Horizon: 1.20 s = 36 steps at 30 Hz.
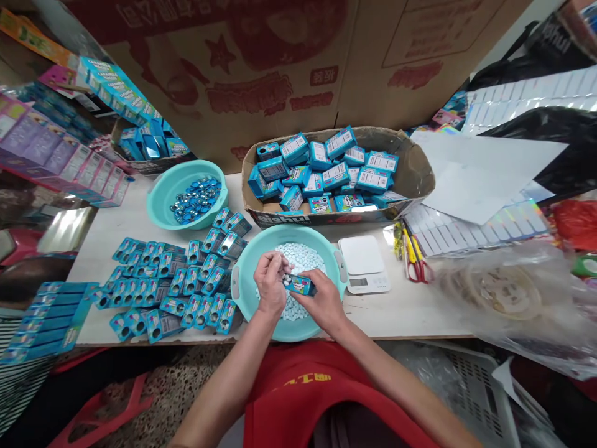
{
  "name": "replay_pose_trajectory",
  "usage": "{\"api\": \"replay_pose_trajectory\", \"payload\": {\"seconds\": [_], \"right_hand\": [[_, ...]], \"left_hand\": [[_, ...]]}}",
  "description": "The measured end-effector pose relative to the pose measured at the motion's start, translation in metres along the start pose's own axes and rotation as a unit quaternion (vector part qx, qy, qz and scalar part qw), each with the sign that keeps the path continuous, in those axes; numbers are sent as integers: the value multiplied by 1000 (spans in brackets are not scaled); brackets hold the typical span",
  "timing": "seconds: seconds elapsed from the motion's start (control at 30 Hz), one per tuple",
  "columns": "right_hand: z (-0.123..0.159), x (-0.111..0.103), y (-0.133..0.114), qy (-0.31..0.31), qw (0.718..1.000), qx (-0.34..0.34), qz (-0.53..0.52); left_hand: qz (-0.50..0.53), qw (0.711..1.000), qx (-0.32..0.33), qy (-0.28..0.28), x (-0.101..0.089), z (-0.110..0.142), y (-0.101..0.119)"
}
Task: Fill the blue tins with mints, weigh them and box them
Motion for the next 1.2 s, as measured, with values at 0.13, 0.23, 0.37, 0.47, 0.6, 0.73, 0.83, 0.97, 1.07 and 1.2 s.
{"api": "replay_pose_trajectory", "payload": {"seconds": [0.13,0.23,0.37,0.47,0.6,0.73,0.83,0.97,1.07,1.2], "right_hand": [[-2,1,3,-11,1000,14,-6],[-2,-2,5,-24,999,28,-30],[1,-14,10,3,996,25,-83],[1,-17,20,19,996,38,-83],[-2,-8,31,9,991,38,-126],[-7,3,26,11,991,33,-130],[-12,2,9,-25,989,4,-143],[-11,-43,8,44,986,31,-159],[-9,-93,43,172,974,92,-117],[-20,-121,108,243,962,126,-7]], "left_hand": [[-24,999,-16,-40,6,3,-8],[-17,998,-39,-46,7,1,-5],[-22,999,-20,-23,-9,-12,7],[-168,985,-40,-8,-36,-22,-1],[-491,861,-38,-126,-68,-22,-21],[-615,770,69,-157,-90,-6,-23],[-686,696,108,-182,-97,7,-24],[-741,616,131,-232,-95,19,-27],[-788,561,106,-229,-91,20,-30],[-821,522,58,-223,-88,17,-33]]}}
Point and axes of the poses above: each hand's wrist, its own z-axis away from the middle knuckle, its own x-axis out of the palm, y = z × x, the point moved 4 cm from there along -z, towards the middle knuckle, and after that the axes turned 6 degrees about z, right-handed, at the moved point
